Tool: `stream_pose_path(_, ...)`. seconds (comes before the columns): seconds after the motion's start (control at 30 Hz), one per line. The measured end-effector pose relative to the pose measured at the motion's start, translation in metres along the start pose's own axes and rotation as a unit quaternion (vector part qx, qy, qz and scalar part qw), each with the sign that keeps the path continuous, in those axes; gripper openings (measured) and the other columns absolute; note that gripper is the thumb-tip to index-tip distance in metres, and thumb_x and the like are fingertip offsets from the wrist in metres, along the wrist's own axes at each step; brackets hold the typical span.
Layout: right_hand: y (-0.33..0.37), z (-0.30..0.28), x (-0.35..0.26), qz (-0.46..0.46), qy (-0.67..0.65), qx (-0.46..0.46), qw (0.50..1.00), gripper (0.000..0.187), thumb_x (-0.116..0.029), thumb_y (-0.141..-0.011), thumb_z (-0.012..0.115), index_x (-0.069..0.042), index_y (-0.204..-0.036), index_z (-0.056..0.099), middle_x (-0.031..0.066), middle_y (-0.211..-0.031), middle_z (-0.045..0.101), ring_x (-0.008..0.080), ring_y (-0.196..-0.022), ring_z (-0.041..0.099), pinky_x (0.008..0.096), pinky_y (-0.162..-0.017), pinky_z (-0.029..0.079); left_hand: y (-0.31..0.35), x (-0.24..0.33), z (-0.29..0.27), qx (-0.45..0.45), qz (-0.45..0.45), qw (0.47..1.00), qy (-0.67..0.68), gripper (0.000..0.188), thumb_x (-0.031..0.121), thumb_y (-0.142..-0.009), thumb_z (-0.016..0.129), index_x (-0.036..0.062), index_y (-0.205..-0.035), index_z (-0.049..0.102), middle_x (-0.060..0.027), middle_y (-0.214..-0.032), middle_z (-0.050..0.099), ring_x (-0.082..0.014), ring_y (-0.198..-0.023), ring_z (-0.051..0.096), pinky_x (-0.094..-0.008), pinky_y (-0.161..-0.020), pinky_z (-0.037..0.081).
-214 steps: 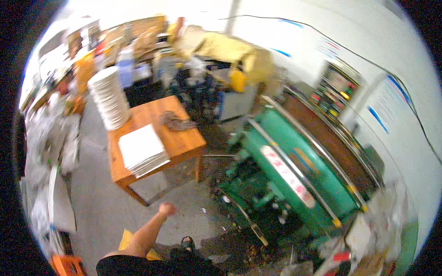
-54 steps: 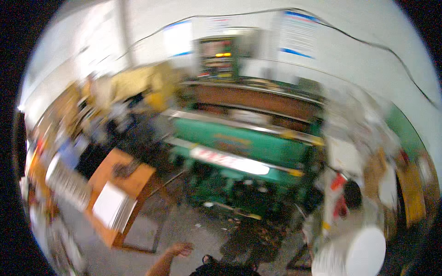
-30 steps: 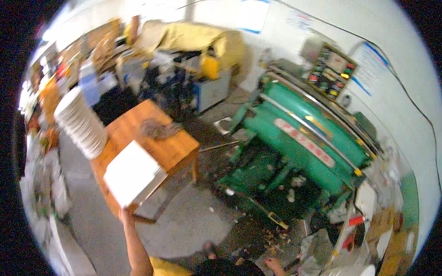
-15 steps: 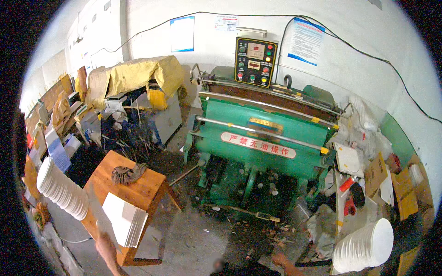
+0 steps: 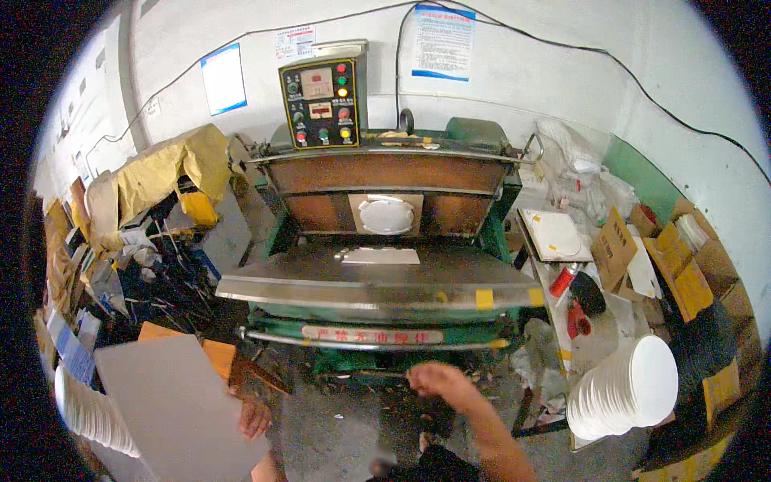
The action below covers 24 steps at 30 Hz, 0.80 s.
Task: The person picks up square paper sheets from a table, places them into an industrial press machine, and then removes the resulting circular paper plates to a stack.
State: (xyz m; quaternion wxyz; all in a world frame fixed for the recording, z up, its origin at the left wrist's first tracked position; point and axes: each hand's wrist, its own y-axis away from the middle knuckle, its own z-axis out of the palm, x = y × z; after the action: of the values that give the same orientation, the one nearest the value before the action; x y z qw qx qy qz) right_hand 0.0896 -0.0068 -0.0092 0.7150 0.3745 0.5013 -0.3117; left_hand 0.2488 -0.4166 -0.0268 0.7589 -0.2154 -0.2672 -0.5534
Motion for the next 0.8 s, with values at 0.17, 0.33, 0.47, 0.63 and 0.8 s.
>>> stream_pose_path(0.17,-0.147,-0.083,-0.018,-0.056,-0.124,0.162,0.977,0.035,-0.024,-0.092,0.059,0.002,-0.115,0.055,0.0138,-0.104,0.064,0.0237,-0.094,0.064,0.0367,-0.085,0.051,0.001,-0.038,-0.009,0.079,-0.069,0.991,-0.083,0.057,0.014,-0.081,0.066,-0.0045,-0.13,0.047,-0.0171,-0.115,0.061,-0.0287,-0.098,0.063,-0.0394,-0.083,0.053)
stream_pose_path(0.33,-0.308,-0.139,0.042,0.111,0.117,0.316,0.935,0.032,-0.019,-0.084,0.066,0.006,-0.103,0.06,0.0136,-0.093,0.064,0.027,-0.083,0.064,0.042,-0.07,0.052,0.02,-0.079,0.03,0.279,-0.179,0.917,-0.222,0.048,0.014,-0.08,0.064,-0.005,-0.122,0.052,-0.0185,-0.107,0.065,-0.0315,-0.096,0.065,-0.0449,-0.083,0.054)
stream_pose_path(0.47,-0.353,-0.126,0.052,0.162,-0.118,0.245,0.949,0.038,-0.018,-0.084,0.065,0.005,-0.112,0.056,0.0169,-0.101,0.065,0.0308,-0.086,0.066,0.0447,-0.073,0.055,0.041,-0.112,0.023,0.29,-0.22,0.919,-0.152,0.044,0.015,-0.09,0.056,-0.0003,-0.131,0.048,-0.0135,-0.122,0.059,-0.0265,-0.111,0.058,-0.0409,-0.092,0.05)
stream_pose_path(0.63,-0.392,-0.2,0.071,0.252,-0.216,0.105,0.938,0.033,-0.012,-0.084,0.062,-0.001,-0.114,0.056,0.0129,-0.102,0.065,0.0278,-0.093,0.065,0.0454,-0.081,0.055,-0.026,-0.133,0.076,0.298,-0.282,0.902,-0.131,0.038,0.012,-0.088,0.055,-0.0036,-0.122,0.05,-0.0135,-0.098,0.064,-0.0239,-0.072,0.064,-0.0337,-0.059,0.052)
stream_pose_path(0.8,-0.322,-0.22,0.005,0.068,-0.243,0.068,0.965,0.036,-0.009,-0.085,0.061,0.005,-0.117,0.053,0.0174,-0.112,0.061,0.0272,-0.104,0.061,0.0422,-0.092,0.049,-0.12,-0.211,0.11,0.249,-0.251,0.934,-0.055,0.038,0.013,-0.094,0.048,-0.0031,-0.128,0.043,-0.0186,-0.111,0.059,-0.0306,-0.09,0.063,-0.0395,-0.075,0.055)
